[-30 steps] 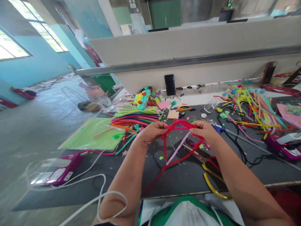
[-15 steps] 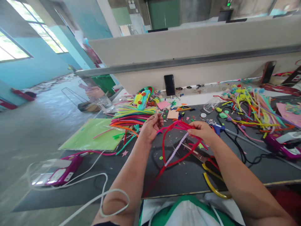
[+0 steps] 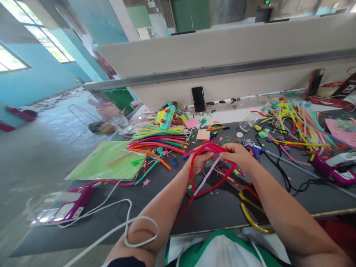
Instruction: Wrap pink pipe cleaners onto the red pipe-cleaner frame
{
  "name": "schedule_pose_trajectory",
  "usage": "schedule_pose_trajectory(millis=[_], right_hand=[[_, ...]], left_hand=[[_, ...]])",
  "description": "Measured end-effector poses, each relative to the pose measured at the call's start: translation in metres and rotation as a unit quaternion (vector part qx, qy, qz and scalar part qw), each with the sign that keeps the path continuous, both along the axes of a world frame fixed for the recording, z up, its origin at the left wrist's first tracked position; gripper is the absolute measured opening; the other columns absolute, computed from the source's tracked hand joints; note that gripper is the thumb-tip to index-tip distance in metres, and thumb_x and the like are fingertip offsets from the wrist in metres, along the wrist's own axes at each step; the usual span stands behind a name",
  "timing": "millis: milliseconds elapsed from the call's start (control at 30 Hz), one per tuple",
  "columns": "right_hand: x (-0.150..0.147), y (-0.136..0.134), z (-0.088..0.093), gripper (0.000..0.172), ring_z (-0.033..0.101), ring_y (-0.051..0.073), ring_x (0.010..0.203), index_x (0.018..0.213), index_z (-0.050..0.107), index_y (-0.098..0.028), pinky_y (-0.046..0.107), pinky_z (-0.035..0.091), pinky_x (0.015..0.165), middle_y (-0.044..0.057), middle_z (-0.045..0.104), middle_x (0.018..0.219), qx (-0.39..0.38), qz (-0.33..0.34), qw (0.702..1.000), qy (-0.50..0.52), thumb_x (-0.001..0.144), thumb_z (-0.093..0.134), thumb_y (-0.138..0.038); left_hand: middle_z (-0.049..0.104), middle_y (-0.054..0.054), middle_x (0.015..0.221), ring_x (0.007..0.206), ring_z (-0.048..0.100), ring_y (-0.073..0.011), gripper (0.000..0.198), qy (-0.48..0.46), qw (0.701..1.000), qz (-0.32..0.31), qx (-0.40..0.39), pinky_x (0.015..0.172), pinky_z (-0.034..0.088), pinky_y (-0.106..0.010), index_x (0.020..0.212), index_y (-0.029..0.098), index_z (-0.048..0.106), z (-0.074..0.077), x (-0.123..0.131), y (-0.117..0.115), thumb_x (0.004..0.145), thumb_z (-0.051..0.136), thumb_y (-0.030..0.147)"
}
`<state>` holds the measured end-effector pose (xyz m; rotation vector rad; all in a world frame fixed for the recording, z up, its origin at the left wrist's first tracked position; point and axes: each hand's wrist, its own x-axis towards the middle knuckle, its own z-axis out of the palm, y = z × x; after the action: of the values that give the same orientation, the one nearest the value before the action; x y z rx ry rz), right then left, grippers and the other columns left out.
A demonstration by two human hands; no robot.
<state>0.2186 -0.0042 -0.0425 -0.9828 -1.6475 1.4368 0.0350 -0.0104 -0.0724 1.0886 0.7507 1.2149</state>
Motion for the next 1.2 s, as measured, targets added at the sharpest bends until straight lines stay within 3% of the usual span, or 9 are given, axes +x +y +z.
schedule_pose_trajectory(millis=[233,633,833,967,1067,1200], right_hand=[[-0.002,0.0,-0.001,0.016,0.053,0.012,0.056,0.077,0.065,-0.017,0.024,0.038,0.055,-0.001,0.06,0.06,0.034,-0.025,0.997,-0.06,0.074,0.063,-0.033],[-0.005,0.0,-0.002,0.013,0.052,0.012,0.054,0.076,0.063,-0.018,0.025,0.039,0.054,-0.001,0.061,0.06,0.023,-0.028,0.998,-0.057,0.074,0.063,-0.031],[-0.003,0.001,0.0,0.017,0.054,0.01,0.054,0.071,0.061,-0.017,0.023,0.041,0.056,-0.002,0.061,0.059,-0.023,-0.03,0.999,-0.01,0.07,0.067,-0.033],[-0.001,0.001,0.002,0.019,0.052,0.009,0.052,0.069,0.06,-0.016,0.022,0.04,0.054,-0.001,0.062,0.059,-0.049,-0.018,0.999,0.002,0.069,0.069,-0.033],[-0.001,0.002,0.003,0.019,0.052,0.009,0.051,0.07,0.062,-0.016,0.022,0.041,0.053,-0.002,0.061,0.058,-0.064,-0.011,0.998,-0.005,0.068,0.07,-0.034],[-0.002,0.002,0.002,0.019,0.052,0.009,0.052,0.07,0.062,-0.017,0.023,0.042,0.055,-0.002,0.061,0.059,-0.065,-0.005,0.998,-0.014,0.067,0.07,-0.033]], left_hand=[[0.062,0.0,0.068,0.063,0.057,-0.0104,0.021,-0.047,0.999,0.006,-0.027,0.064,0.046,-0.024,0.077,0.012,0.066,-0.003,0.003,0.0,0.067,0.075,0.029],[0.062,-0.002,0.068,0.064,0.059,-0.0096,0.021,-0.185,0.976,-0.024,-0.113,0.063,0.049,-0.021,0.077,0.013,0.065,-0.015,-0.005,0.006,0.067,0.078,0.025],[0.066,-0.006,0.077,0.067,0.064,-0.0127,0.026,-0.123,0.981,-0.076,-0.133,0.064,0.053,-0.023,0.087,0.011,0.064,-0.01,-0.037,0.015,0.066,0.078,0.02],[0.065,-0.007,0.073,0.06,0.061,-0.0128,0.034,-0.082,0.98,-0.112,-0.145,0.056,0.05,-0.023,0.089,0.011,0.063,-0.005,-0.061,0.02,0.075,0.069,0.042],[0.064,-0.008,0.069,0.059,0.06,-0.0144,0.051,-0.022,0.982,-0.149,-0.116,0.054,0.047,-0.024,0.088,0.009,0.064,0.002,-0.072,0.019,0.07,0.068,0.057],[0.064,-0.007,0.069,0.058,0.058,-0.0121,0.046,0.079,0.979,-0.18,-0.055,0.052,0.041,-0.02,0.087,0.009,0.065,0.015,-0.08,0.014,0.062,0.078,0.047]])
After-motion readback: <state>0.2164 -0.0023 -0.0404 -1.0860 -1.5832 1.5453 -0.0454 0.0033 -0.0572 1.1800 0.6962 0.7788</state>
